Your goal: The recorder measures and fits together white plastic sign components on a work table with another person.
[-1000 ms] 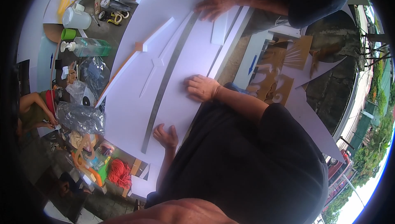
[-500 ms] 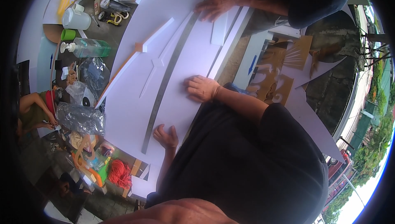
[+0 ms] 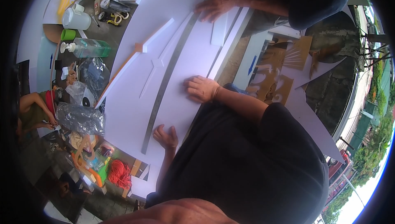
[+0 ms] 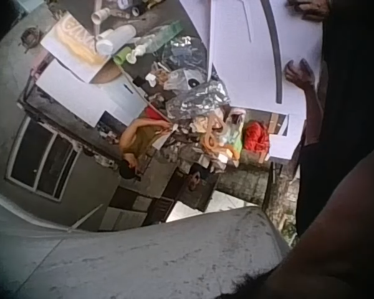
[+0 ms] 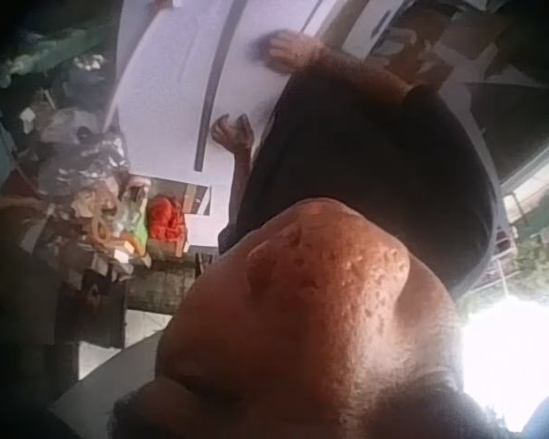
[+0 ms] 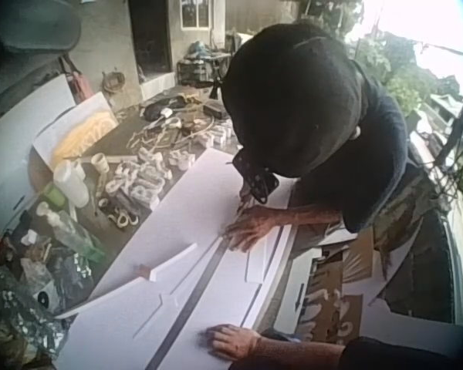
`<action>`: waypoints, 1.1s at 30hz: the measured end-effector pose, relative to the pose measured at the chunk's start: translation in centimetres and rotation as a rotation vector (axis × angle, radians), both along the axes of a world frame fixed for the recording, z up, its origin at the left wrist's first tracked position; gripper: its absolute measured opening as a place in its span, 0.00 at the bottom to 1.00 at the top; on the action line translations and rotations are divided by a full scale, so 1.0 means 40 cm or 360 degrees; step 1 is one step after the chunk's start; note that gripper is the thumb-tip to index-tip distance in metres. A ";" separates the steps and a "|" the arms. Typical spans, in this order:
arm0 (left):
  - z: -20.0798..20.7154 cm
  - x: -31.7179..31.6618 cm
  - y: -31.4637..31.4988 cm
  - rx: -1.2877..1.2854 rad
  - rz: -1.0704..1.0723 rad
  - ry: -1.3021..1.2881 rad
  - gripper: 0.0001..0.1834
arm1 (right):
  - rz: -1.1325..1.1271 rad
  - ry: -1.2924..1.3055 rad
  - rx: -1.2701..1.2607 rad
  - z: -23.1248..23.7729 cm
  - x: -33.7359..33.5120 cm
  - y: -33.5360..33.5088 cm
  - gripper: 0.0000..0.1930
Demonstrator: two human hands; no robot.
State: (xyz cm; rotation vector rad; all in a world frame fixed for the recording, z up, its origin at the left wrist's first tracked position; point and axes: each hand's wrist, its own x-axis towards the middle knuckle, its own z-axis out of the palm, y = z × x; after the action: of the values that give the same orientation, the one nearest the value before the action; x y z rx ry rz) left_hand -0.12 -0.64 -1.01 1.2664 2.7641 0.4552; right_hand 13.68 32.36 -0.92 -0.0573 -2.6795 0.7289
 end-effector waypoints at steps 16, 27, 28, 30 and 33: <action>0.002 -0.001 0.002 0.0014 -0.0017 0.0035 0.29 | 0.0008 -0.0007 -0.0007 -0.004 0.001 0.001 0.11; 0.002 -0.002 0.002 0.0010 -0.0024 0.0032 0.29 | 0.0014 -0.0030 -0.0001 -0.003 0.002 0.001 0.11; 0.002 -0.001 0.003 0.0008 -0.0024 0.0027 0.30 | 0.0013 -0.0031 -0.0001 -0.003 0.002 0.001 0.11; 0.003 -0.001 0.003 0.0002 -0.0025 0.0031 0.30 | 0.0011 -0.0007 -0.0005 -0.004 0.002 0.001 0.11; 0.003 -0.001 0.003 0.0002 -0.0025 0.0040 0.29 | 0.0012 -0.0028 0.0001 -0.006 0.002 0.001 0.11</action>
State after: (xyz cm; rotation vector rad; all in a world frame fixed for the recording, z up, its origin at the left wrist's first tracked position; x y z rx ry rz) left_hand -0.15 -0.52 -0.90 1.3023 2.7724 0.4432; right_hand 13.76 32.39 -1.14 -0.0532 -2.6981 0.7329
